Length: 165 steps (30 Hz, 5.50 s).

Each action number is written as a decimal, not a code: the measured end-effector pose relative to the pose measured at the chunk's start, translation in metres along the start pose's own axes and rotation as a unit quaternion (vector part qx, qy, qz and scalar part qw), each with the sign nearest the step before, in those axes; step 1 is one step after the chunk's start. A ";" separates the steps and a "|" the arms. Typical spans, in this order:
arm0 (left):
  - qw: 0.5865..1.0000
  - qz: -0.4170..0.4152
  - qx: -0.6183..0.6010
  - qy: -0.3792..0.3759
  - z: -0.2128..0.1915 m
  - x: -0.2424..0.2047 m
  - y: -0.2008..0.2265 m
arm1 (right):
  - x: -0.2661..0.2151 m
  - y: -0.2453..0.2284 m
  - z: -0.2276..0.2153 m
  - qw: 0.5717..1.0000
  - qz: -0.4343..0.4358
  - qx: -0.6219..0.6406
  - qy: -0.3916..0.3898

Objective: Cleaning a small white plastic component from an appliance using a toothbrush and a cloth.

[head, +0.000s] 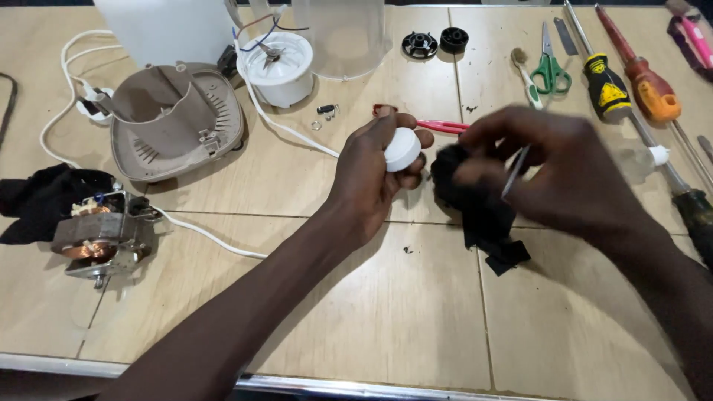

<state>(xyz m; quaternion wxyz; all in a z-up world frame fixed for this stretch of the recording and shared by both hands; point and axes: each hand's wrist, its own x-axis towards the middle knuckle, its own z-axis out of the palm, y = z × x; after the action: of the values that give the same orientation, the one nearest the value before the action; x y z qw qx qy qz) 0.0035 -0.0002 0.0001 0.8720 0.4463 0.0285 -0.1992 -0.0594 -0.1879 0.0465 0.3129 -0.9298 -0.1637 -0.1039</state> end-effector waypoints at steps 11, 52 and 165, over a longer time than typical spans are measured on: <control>0.999 0.021 -0.025 0.011 -0.007 0.012 -0.010 | -0.008 0.006 0.004 0.981 -0.140 -0.060 0.123; 0.993 0.090 -0.037 -0.074 -0.002 0.003 -0.032 | 0.007 -0.010 0.040 0.973 0.029 0.145 0.180; 0.992 0.092 0.067 0.049 0.021 -0.024 -0.014 | 0.014 -0.001 -0.029 0.901 0.195 -0.300 -0.247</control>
<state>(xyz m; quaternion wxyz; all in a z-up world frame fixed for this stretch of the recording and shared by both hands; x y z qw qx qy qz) -0.0259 -0.0159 0.0075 0.8523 0.5136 0.0165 -0.0976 -0.0493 -0.2017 0.0741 -0.0171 -0.9887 -0.0128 0.1483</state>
